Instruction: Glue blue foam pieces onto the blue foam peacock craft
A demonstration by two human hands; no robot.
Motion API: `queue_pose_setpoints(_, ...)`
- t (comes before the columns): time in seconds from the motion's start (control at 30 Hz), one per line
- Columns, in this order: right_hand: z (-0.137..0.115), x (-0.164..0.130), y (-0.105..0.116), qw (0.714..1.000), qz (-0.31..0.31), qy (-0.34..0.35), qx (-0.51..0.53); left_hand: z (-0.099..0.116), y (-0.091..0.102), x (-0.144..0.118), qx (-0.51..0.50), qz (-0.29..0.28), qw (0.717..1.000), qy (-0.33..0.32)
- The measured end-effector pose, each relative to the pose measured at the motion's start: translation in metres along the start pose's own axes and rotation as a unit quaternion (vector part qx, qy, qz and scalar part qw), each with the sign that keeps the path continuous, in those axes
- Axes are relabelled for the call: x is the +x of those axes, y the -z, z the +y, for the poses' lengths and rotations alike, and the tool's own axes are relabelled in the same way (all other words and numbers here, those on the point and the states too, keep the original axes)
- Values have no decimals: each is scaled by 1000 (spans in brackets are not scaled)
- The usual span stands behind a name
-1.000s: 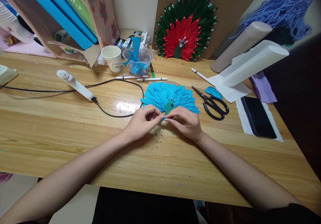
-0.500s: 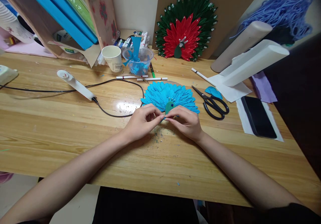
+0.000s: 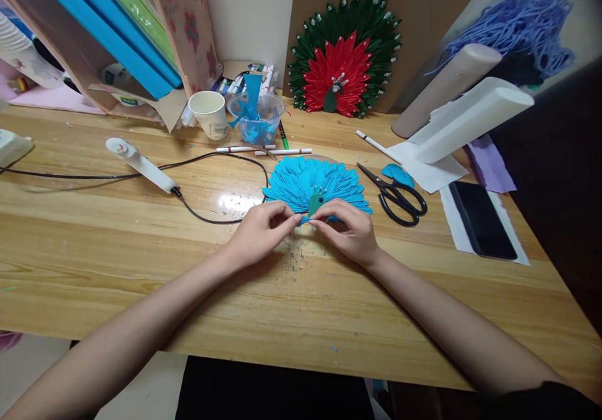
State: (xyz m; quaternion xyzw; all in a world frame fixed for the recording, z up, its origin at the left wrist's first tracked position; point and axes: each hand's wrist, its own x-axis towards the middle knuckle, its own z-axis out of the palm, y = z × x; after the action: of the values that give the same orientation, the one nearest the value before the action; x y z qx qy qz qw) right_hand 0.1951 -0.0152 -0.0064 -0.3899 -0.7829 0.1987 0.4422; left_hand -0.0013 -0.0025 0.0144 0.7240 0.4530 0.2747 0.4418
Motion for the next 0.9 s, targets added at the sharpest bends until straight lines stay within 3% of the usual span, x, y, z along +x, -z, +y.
queue_pose_setpoints(0.67,-1,0,0,1000,4,-7,2,0,0,2,-75,-1,997,30)
queue_pose_setpoints(0.9,2,-1,0,997,44,-57,16,-4,3,4,-125,11,991,53)
